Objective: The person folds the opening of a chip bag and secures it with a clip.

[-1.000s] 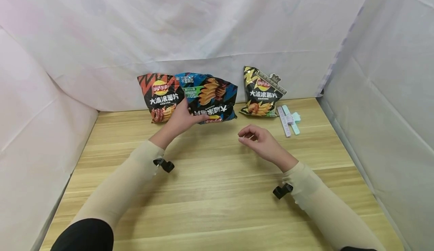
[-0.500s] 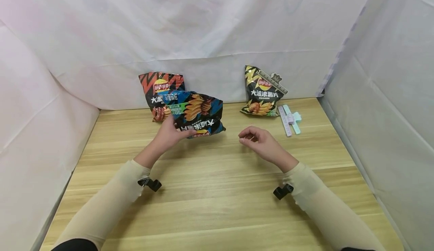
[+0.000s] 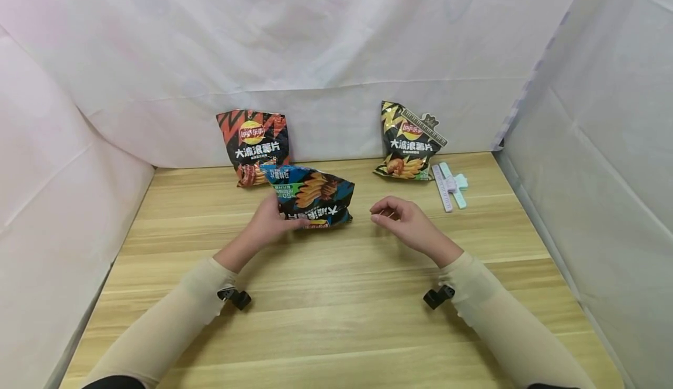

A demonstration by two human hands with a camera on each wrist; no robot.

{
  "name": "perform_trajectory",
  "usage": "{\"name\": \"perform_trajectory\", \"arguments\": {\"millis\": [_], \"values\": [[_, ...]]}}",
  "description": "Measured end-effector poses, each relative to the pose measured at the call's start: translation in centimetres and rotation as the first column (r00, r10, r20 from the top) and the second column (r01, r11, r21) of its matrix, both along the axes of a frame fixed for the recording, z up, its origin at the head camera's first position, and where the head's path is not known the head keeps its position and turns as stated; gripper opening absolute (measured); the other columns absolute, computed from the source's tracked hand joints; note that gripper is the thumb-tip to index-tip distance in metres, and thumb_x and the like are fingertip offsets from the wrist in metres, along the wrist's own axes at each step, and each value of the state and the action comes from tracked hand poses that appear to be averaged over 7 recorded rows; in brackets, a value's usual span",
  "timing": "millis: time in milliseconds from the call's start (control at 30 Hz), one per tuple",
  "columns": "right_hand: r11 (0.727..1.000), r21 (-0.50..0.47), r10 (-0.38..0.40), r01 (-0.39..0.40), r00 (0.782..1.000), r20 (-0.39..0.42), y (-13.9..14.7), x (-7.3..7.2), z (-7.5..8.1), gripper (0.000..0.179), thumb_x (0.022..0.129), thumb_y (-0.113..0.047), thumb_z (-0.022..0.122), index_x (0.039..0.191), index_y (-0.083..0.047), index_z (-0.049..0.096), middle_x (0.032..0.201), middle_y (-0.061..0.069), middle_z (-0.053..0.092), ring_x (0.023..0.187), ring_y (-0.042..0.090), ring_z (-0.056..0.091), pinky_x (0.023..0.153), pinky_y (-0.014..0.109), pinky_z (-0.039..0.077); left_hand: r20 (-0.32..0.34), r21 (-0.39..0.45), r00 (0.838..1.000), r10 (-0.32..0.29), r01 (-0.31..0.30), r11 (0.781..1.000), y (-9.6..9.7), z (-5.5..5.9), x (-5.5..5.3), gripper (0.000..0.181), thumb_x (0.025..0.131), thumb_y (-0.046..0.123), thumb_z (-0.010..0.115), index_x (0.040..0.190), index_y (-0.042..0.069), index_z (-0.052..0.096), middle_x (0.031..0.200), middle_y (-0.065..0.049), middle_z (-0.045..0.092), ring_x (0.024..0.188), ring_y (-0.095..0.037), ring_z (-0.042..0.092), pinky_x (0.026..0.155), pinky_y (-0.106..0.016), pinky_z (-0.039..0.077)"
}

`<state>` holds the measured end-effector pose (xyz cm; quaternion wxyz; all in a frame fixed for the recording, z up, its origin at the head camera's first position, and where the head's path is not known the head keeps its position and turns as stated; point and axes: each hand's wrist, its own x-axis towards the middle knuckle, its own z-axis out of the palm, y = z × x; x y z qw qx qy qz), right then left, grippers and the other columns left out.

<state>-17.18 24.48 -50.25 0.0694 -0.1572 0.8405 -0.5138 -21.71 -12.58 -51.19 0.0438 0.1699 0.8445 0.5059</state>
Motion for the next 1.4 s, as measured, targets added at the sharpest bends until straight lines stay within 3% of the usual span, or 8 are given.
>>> {"name": "perform_trajectory", "arguments": {"millis": [200, 633, 867, 1100, 1233, 1400], "values": [[1.000, -0.006, 0.006, -0.006, 1.000, 0.010, -0.1, 0.1, -0.1, 0.029, 0.111, -0.020, 0.071, 0.129, 0.003, 0.072, 0.129, 0.026, 0.072, 0.107, 0.027, 0.068, 0.087, 0.028, 0.056, 0.025, 0.008, 1.000, -0.016, 0.016, 1.000, -0.1, -1.1, 0.4, 0.087, 0.087, 0.024, 0.099, 0.157, 0.017, 0.048, 0.151, -0.004, 0.063, 0.143, -0.027, 0.058, 0.126, -0.051, 0.039], [1.000, 0.002, 0.007, -0.007, 1.000, 0.008, -0.1, 0.1, -0.4, 0.029, 0.110, -0.019, 0.072, 0.129, 0.004, 0.072, 0.127, 0.023, 0.073, 0.105, 0.026, 0.069, 0.087, 0.028, 0.055, 0.052, 0.061, 0.998, -0.023, 0.020, 0.998, 0.0, -1.0, 0.8, 0.098, 0.086, 0.034, 0.100, 0.162, 0.015, 0.041, 0.156, -0.008, 0.058, 0.148, -0.030, 0.053, 0.127, -0.053, 0.036], [1.000, 0.012, 0.010, -0.010, 1.000, 0.010, -0.3, -0.3, -0.7, 0.031, 0.110, -0.022, 0.073, 0.129, 0.003, 0.072, 0.123, 0.015, 0.076, 0.105, 0.029, 0.069, 0.087, 0.028, 0.055, 0.017, 0.133, 1.000, -0.005, 0.003, 0.991, -0.1, -0.7, 0.1, 0.103, 0.091, 0.039, 0.095, 0.172, 0.022, 0.034, 0.167, -0.006, 0.048, 0.157, -0.028, 0.042, 0.129, -0.054, 0.033], [1.000, 0.000, 0.015, -0.015, 1.000, 0.011, -0.5, -0.4, -0.7, 0.031, 0.110, -0.021, 0.073, 0.129, 0.004, 0.072, 0.125, 0.021, 0.074, 0.105, 0.031, 0.069, 0.087, 0.028, 0.055, 0.054, 0.167, 0.998, 0.009, -0.018, 0.986, -0.4, -0.4, -0.7, 0.112, 0.097, 0.048, 0.087, 0.178, 0.015, 0.017, 0.179, -0.008, 0.030, 0.164, -0.030, 0.031, 0.131, -0.052, 0.030], [1.000, -0.003, 0.009, -0.009, 1.000, 0.008, -0.5, -0.4, -0.7, 0.031, 0.110, -0.021, 0.073, 0.129, 0.004, 0.072, 0.125, 0.021, 0.074, 0.107, 0.030, 0.069, 0.089, 0.027, 0.055, 0.067, 0.230, 0.998, 0.002, -0.018, 0.973, -0.4, 0.2, -1.0, 0.102, 0.101, 0.043, 0.085, 0.177, 0.016, 0.022, 0.178, -0.006, 0.033, 0.164, -0.029, 0.031, 0.131, -0.052, 0.029], [1.000, 0.018, 0.005, -0.005, 1.000, -0.004, -0.6, -0.8, -0.7, 0.034, 0.110, -0.024, 0.073, 0.131, 0.002, 0.072, 0.126, 0.017, 0.075, 0.111, 0.027, 0.068, 0.094, 0.028, 0.055, 0.028, 0.323, 0.999, -0.018, 0.008, 0.946, -0.5, 1.1, -1.6, 0.084, 0.103, 0.026, 0.083, 0.171, 0.013, 0.034, 0.166, -0.011, 0.049, 0.157, -0.028, 0.044, 0.130, -0.048, 0.033]]}}
